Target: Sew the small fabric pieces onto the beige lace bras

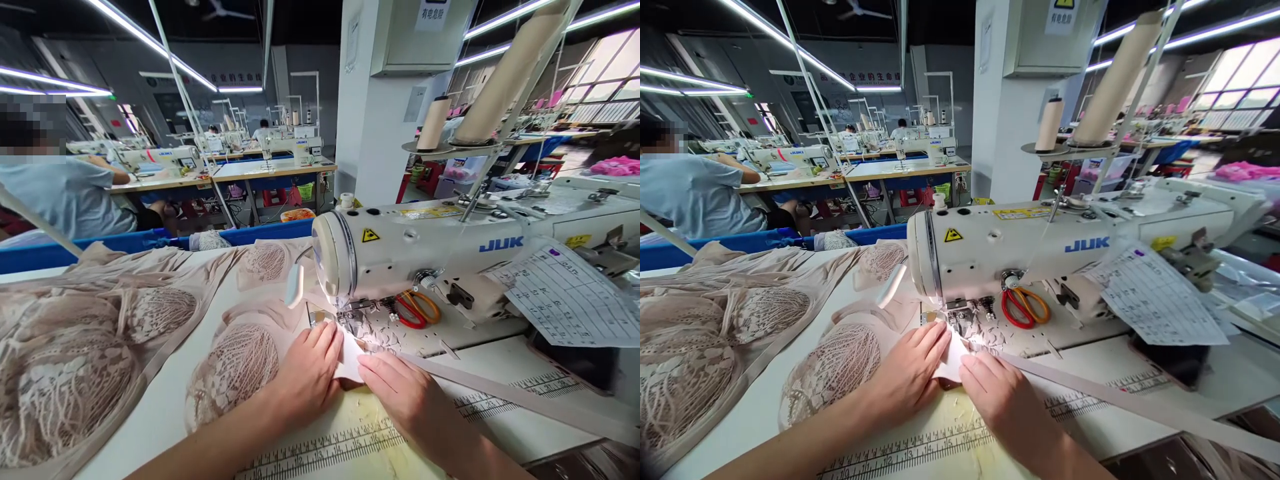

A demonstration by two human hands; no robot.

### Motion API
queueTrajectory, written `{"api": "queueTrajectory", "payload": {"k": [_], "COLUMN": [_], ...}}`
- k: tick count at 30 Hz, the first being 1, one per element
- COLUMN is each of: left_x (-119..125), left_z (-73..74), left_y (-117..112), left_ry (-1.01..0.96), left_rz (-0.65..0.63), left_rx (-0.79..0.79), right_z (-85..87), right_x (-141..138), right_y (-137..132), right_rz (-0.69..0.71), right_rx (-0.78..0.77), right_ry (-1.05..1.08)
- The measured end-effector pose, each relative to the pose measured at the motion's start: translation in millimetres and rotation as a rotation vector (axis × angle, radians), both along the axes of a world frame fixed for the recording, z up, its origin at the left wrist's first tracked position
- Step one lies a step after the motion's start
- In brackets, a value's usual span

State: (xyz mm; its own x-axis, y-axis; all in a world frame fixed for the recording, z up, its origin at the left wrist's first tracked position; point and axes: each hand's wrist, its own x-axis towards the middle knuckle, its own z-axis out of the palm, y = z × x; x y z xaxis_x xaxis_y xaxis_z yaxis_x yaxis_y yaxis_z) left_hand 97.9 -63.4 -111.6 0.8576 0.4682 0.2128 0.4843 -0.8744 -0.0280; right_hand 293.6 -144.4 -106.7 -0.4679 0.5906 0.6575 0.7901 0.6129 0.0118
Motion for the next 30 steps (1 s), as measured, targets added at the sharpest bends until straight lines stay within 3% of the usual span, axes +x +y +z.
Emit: {"api": "queueTrajectory", "payload": {"k": [11,18,22,25,30], "left_x": [3,3,1,-2,-4], "left_z": [-5.5,-4.8,-1.1,4.5,7.7], "left_y": [3,6,14,20,22], "left_ry": [-0.059,-0.022,-0.035,-0.133,-0.256], "left_rz": [0.011,0.012,-0.001,-0.067,-0.297], "left_rx": [0.010,0.019,0.031,0.011,0.068], "right_z": [-9.7,-7.0,-6.2,-6.0,-7.7], "right_x": [0,-3,-4,-6,-15], "right_y": [1,2,4,7,14], "right_rz": [-0.056,-0.063,-0.091,-0.141,-0.203], "right_rx": [-0.033,0.001,-0.023,0.041,0.155], "right_ry": [0.022,0.022,-0.078,-0.160,-0.216]}}
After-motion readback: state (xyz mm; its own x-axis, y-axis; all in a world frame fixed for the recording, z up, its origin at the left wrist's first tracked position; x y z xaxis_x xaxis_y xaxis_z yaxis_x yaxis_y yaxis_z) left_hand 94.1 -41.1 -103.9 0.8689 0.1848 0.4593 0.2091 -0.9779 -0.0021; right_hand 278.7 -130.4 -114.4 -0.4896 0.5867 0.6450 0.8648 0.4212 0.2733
